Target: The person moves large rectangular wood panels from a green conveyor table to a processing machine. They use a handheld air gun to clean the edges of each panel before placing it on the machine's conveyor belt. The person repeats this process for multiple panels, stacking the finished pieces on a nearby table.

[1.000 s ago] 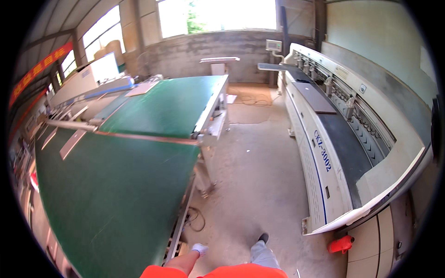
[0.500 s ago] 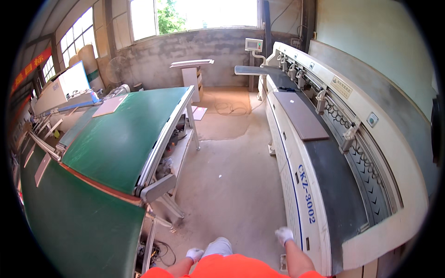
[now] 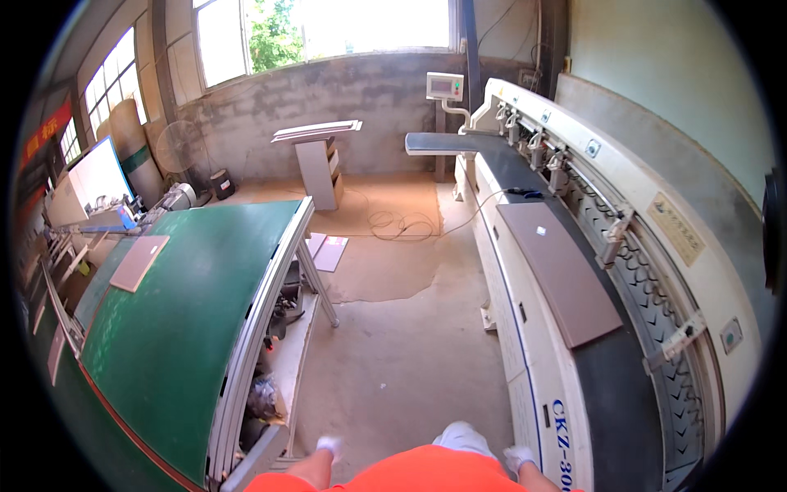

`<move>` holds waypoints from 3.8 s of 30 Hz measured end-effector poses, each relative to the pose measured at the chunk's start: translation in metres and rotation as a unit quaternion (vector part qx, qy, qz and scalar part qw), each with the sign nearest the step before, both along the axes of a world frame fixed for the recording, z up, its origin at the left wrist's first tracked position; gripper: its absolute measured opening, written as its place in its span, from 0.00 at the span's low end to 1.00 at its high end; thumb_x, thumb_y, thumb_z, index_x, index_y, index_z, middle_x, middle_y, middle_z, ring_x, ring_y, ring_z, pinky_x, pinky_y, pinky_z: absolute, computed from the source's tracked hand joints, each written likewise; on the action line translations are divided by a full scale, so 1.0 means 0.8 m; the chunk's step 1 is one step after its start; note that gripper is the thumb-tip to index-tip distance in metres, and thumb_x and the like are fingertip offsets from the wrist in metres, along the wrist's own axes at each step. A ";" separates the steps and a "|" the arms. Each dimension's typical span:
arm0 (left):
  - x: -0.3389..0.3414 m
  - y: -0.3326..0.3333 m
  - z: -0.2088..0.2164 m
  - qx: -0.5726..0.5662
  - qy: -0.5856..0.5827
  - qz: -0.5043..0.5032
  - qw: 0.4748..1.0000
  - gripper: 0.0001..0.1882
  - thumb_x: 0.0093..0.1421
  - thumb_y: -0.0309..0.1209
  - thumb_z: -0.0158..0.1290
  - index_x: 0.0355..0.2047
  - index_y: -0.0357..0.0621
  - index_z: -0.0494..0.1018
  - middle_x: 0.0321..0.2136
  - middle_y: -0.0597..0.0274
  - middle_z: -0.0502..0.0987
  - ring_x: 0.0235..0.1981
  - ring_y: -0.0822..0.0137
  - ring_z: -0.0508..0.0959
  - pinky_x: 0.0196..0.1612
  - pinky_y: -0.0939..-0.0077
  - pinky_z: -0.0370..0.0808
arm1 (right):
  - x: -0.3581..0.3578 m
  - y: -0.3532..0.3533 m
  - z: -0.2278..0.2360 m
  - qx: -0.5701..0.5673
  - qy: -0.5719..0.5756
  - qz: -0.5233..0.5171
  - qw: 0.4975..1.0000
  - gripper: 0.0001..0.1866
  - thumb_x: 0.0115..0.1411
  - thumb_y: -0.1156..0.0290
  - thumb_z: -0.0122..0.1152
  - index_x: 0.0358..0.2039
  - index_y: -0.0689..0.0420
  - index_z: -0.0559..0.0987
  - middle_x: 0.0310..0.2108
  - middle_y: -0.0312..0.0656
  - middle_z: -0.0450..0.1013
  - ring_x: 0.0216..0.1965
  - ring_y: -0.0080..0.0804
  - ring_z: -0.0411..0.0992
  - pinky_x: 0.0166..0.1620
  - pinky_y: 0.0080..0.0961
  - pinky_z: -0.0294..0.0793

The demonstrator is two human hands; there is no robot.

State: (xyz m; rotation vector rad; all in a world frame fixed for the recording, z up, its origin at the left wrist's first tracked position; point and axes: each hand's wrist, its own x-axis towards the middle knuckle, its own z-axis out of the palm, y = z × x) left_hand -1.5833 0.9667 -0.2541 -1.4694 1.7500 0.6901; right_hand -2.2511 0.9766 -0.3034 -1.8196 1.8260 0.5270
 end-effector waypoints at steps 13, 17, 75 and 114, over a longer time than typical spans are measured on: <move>0.019 -0.692 0.068 -0.233 0.432 0.601 0.630 0.14 0.62 0.35 0.61 0.43 0.38 0.81 0.32 0.63 0.82 0.31 0.70 0.79 0.35 0.70 0.78 | 0.112 -0.673 0.013 0.172 -0.018 -0.055 0.983 0.24 0.65 0.49 0.53 0.48 0.52 0.84 0.51 0.48 0.80 0.49 0.46 0.79 0.52 0.42 0.78; 0.058 -0.691 -0.031 -0.005 0.496 0.728 0.474 0.16 0.65 0.39 0.54 0.44 0.41 0.82 0.34 0.56 0.84 0.34 0.62 0.82 0.40 0.66 0.79 | 0.150 -1.026 0.008 -0.017 0.109 0.172 0.979 0.23 0.65 0.49 0.54 0.45 0.54 0.85 0.49 0.49 0.81 0.46 0.45 0.80 0.49 0.43 0.80; 1.233 -2.706 0.244 -0.344 0.459 0.801 0.170 0.34 0.60 0.39 0.67 0.61 0.39 0.65 0.56 0.52 0.73 0.52 0.51 0.75 0.50 0.34 0.76 | 1.482 -2.899 0.363 -0.242 -0.206 -0.232 0.919 0.44 0.51 0.44 0.75 0.53 0.74 0.77 0.48 0.59 0.79 0.51 0.46 0.78 0.56 0.35 0.74; 1.224 -2.654 0.255 -0.258 0.469 0.782 0.320 0.25 0.69 0.42 0.56 0.53 0.32 0.68 0.49 0.42 0.76 0.44 0.46 0.82 0.40 0.46 0.85 | 1.480 -2.849 0.410 -0.291 -0.184 -0.054 0.937 0.46 0.54 0.48 0.71 0.66 0.64 0.68 0.69 0.58 0.60 0.70 0.53 0.58 0.70 0.41 0.59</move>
